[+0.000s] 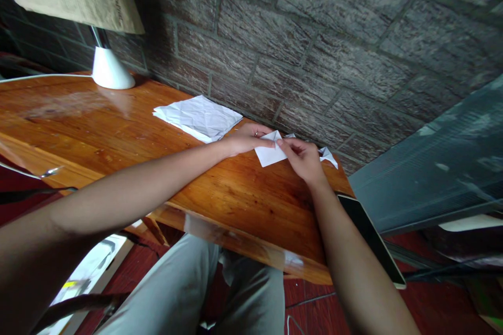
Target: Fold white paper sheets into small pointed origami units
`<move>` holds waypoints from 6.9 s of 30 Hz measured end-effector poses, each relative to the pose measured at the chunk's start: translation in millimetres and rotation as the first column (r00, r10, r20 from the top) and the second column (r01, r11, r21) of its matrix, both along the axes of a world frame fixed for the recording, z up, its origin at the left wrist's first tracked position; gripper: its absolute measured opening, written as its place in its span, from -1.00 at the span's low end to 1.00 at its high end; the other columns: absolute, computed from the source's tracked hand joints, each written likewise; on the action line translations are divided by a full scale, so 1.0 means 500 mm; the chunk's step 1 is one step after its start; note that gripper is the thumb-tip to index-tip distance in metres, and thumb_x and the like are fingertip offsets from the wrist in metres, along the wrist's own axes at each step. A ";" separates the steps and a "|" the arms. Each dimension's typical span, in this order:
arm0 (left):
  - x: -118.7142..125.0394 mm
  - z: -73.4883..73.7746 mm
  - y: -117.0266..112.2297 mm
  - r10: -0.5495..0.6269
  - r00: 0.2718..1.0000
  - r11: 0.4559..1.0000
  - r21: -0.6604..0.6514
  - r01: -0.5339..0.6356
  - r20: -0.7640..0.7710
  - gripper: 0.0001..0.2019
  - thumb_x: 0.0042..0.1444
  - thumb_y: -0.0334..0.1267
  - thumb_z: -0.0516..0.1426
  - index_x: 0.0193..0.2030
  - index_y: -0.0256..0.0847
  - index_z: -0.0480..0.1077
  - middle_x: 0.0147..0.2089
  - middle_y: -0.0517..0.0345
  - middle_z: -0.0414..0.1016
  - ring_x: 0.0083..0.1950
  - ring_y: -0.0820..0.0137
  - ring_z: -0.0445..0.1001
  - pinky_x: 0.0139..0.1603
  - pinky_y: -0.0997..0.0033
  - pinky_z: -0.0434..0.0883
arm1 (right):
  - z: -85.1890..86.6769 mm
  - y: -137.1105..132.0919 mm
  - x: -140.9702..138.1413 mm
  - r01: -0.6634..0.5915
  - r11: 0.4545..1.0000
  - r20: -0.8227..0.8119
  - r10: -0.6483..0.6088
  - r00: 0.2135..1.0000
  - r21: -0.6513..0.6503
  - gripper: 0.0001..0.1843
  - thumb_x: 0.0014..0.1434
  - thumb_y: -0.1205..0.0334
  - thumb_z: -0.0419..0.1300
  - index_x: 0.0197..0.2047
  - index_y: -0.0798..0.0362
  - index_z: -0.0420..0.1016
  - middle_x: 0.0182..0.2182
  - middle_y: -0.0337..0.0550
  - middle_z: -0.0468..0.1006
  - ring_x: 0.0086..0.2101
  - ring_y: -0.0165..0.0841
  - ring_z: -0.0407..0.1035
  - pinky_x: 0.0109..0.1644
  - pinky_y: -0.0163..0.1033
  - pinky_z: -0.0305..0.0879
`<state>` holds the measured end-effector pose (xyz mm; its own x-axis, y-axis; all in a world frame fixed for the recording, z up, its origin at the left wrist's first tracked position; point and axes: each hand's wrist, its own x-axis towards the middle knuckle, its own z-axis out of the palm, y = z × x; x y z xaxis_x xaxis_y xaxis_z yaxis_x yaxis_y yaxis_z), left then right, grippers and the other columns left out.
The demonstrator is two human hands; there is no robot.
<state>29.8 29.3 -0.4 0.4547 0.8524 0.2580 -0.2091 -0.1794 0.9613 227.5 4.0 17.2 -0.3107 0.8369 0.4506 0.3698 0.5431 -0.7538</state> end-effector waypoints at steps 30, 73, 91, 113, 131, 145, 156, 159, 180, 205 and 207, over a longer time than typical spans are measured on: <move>0.004 -0.007 0.008 0.097 0.994 0.994 0.047 -0.099 0.043 -0.63 -0.14 -0.15 0.42 -0.18 -0.30 0.63 -0.25 0.04 0.66 -0.27 0.34 0.54 -0.17 0.36 0.39 | -0.002 0.009 -0.014 0.096 0.995 -0.046 -0.096 0.994 0.001 -0.42 0.16 -0.32 0.16 -0.49 0.07 0.40 -0.54 -0.27 0.34 -0.46 -0.43 0.15 -0.36 -0.29 0.12; 0.011 -0.011 0.008 0.184 0.967 0.983 -0.043 -0.180 0.178 -0.63 -0.15 -0.10 0.44 -0.24 -0.31 0.62 -0.32 0.08 0.64 -0.33 0.38 0.54 -0.19 0.35 0.44 | -0.032 0.009 -0.029 0.013 0.924 -0.177 -0.086 0.980 -0.381 -0.44 -0.10 -0.33 0.35 -0.51 0.05 0.49 -0.58 -0.23 0.50 -0.52 -0.42 0.34 -0.37 -0.29 0.33; 0.012 0.005 0.004 0.120 0.921 0.960 -0.280 -0.013 0.371 -0.76 0.02 -0.17 0.38 -0.23 -0.28 0.60 -0.25 0.01 0.66 -0.25 0.35 0.58 -0.11 0.33 0.48 | -0.034 0.013 -0.033 0.025 0.936 -0.215 -0.106 0.971 -0.351 -0.40 -0.06 -0.40 0.30 -0.51 0.04 0.43 -0.54 -0.22 0.52 -0.50 -0.41 0.38 -0.35 -0.28 0.36; 0.007 -0.007 0.015 0.115 0.960 0.990 -0.103 -0.092 0.254 -0.59 -0.16 -0.04 0.45 -0.30 -0.34 0.57 -0.32 0.04 0.64 -0.30 0.37 0.57 -0.12 0.34 0.45 | -0.031 0.019 -0.027 0.005 0.925 -0.218 -0.094 0.971 -0.379 -0.38 0.01 -0.44 0.20 -0.44 0.03 0.43 -0.50 -0.20 0.53 -0.48 -0.39 0.45 -0.41 -0.30 0.40; 0.004 -0.008 0.016 0.111 0.968 0.986 -0.146 -0.079 0.223 -0.63 -0.21 -0.24 0.47 -0.23 -0.33 0.61 -0.29 0.00 0.65 -0.24 0.28 0.60 -0.07 0.23 0.49 | -0.020 0.007 -0.026 0.038 0.975 -0.114 -0.064 0.991 -0.219 -0.46 0.03 -0.32 0.27 -0.49 0.04 0.45 -0.54 -0.24 0.46 -0.49 -0.39 0.28 -0.37 -0.25 0.29; 0.015 0.000 0.004 0.246 0.937 0.927 -0.344 -0.152 0.248 -0.86 0.07 -0.48 0.26 -0.21 -0.27 0.49 -0.30 0.11 0.62 -0.31 0.42 0.59 -0.10 0.31 0.53 | -0.025 0.011 -0.024 0.385 0.895 -0.073 -0.379 0.923 0.223 -0.77 0.09 0.17 0.33 -0.18 0.02 0.47 -0.11 -0.07 0.49 -0.33 -0.34 0.43 -0.20 -0.15 0.45; 0.018 0.019 -0.004 0.331 0.898 0.899 -0.386 -0.207 0.290 -0.80 0.11 -0.54 0.16 -0.18 -0.21 0.35 -0.31 0.17 0.58 -0.31 0.45 0.59 -0.03 0.28 0.52 | -0.034 0.012 -0.025 0.167 0.960 0.051 -0.183 0.982 0.224 -0.44 -0.10 0.05 0.49 -0.04 -0.06 0.47 -0.05 -0.07 0.53 -0.08 -0.15 0.43 0.04 -0.01 0.39; 0.019 0.025 -0.008 0.328 0.898 0.906 -0.366 -0.211 0.294 -0.85 0.14 -0.54 0.09 -0.24 -0.25 0.39 -0.35 0.15 0.58 -0.33 0.47 0.58 -0.06 0.35 0.52 | -0.037 0.011 -0.026 0.087 0.991 0.014 -0.089 0.996 0.098 -0.35 -0.10 0.07 0.48 0.06 -0.08 0.40 -0.08 -0.13 0.55 -0.27 -0.25 0.49 -0.14 -0.11 0.44; 0.013 0.014 -0.002 0.233 0.936 0.958 -0.225 -0.175 0.263 -0.81 -0.14 -0.37 0.34 -0.30 -0.27 0.61 -0.28 0.08 0.64 -0.20 0.37 0.59 0.07 0.24 0.50 | -0.019 0.011 -0.034 0.073 0.990 -0.368 -0.113 0.923 -0.121 -0.60 0.04 -0.16 0.35 -0.36 0.03 0.54 -0.46 -0.24 0.55 -0.51 -0.44 0.37 -0.43 -0.31 0.36; 0.012 0.011 -0.005 0.297 0.954 0.953 0.046 -0.299 0.046 -0.68 -0.30 -0.19 0.48 -0.33 -0.21 0.64 -0.29 0.05 0.68 -0.23 0.28 0.61 0.03 0.18 0.50 | -0.010 0.010 -0.027 0.184 0.981 -0.349 -0.191 0.917 -0.055 -0.57 0.05 -0.18 0.34 -0.31 0.05 0.52 -0.49 -0.22 0.57 -0.45 -0.36 0.46 -0.32 -0.25 0.36; 0.012 0.012 -0.007 0.286 0.957 0.957 0.040 -0.288 0.051 -0.67 -0.30 -0.18 0.49 -0.33 -0.21 0.65 -0.30 0.05 0.68 -0.24 0.28 0.61 0.02 0.19 0.50 | -0.008 0.008 -0.028 0.194 0.980 -0.354 -0.200 0.914 -0.052 -0.59 0.07 -0.17 0.32 -0.31 0.05 0.52 -0.49 -0.22 0.57 -0.45 -0.36 0.46 -0.30 -0.25 0.36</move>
